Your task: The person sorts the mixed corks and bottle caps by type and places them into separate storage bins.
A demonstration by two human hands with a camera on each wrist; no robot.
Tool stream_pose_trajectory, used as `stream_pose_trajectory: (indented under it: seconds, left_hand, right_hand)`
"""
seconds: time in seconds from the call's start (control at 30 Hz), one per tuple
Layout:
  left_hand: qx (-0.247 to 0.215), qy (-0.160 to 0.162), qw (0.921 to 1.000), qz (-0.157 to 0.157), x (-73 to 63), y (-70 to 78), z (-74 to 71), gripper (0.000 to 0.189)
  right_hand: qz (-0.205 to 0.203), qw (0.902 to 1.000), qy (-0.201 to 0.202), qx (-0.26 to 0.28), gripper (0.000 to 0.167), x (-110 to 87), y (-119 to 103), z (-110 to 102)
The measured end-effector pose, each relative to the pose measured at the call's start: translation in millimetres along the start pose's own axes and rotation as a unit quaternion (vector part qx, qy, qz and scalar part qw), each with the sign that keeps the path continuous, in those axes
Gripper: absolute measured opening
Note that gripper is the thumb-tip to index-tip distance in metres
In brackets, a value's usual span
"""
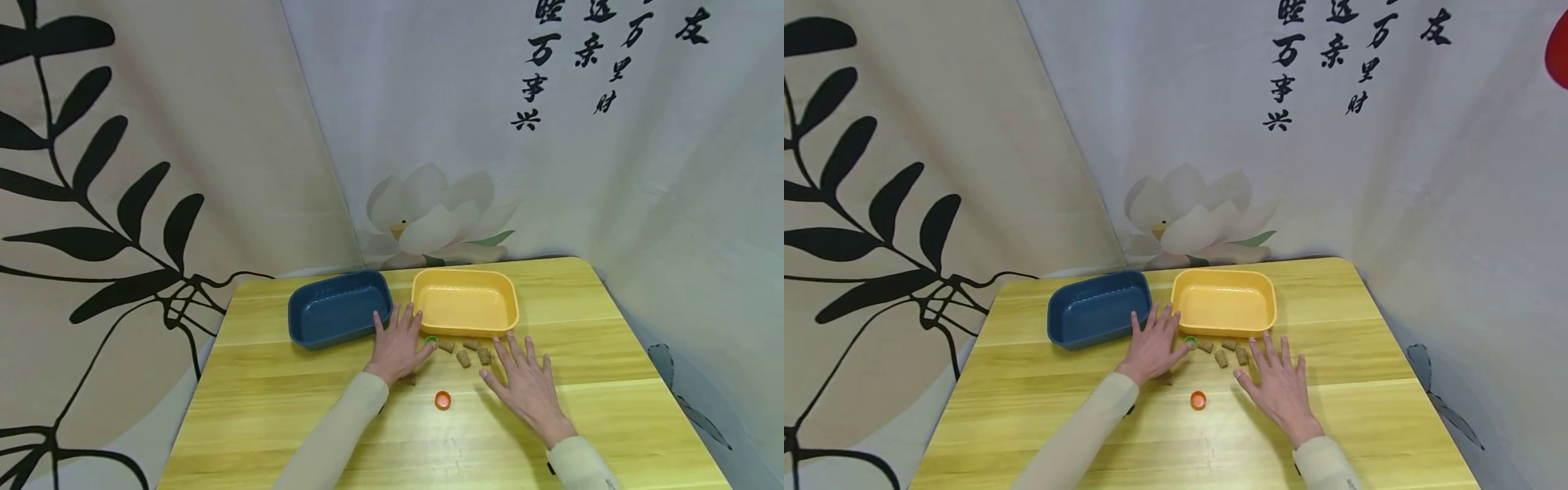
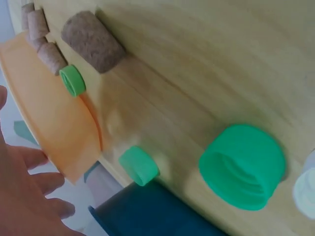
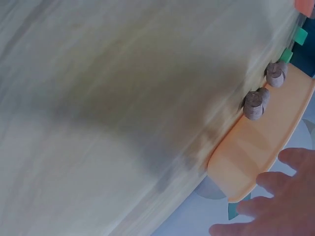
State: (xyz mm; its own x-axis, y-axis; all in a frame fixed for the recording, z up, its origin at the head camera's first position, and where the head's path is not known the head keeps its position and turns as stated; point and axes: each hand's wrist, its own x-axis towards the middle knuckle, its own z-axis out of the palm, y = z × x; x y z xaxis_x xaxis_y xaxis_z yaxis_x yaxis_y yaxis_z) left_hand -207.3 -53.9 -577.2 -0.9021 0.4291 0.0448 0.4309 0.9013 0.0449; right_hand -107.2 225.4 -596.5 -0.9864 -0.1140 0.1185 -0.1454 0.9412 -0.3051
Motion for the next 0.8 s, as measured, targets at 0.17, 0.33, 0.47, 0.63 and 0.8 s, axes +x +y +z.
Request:
stream_pose_trajectory:
  seconds: [0.17, 0.33, 0.47, 0.63, 0.8]
  left_hand:
    - [0.0, 0.01, 0.9999, 0.003, -13.8, 0.9, 2.3, 0.079]
    - [-0.011, 0.029, 0.9995, 0.002, -13.6, 1.7, 3.7, 0.086]
    - [-0.021, 0.041, 0.9989, -0.003, -3.1, 3.6, 3.4, 0.09]
    - [-0.029, 0.025, 0.9991, -0.016, 8.6, 7.0, 2.6, 0.091]
    - [-0.02, 0.006, 0.9992, -0.033, 12.6, 9.2, 7.3, 0.093]
  right_hand:
    - [-0.001, 0.9999, -0.011, -0.002, 0.082, 1.2, -0.4, 2.6]
    - [-0.005, 0.9998, -0.011, -0.017, 0.083, 2.2, 1.1, 2.9]
    - [-0.022, 0.9995, 0.006, -0.024, 0.081, 4.5, 3.5, 1.2]
    - [-0.043, 0.9988, 0.007, -0.024, 0.076, 11.0, 5.7, 0.8]
    - [-0.064, 0.9974, 0.006, -0.034, 0.072, 19.0, 5.8, 3.4]
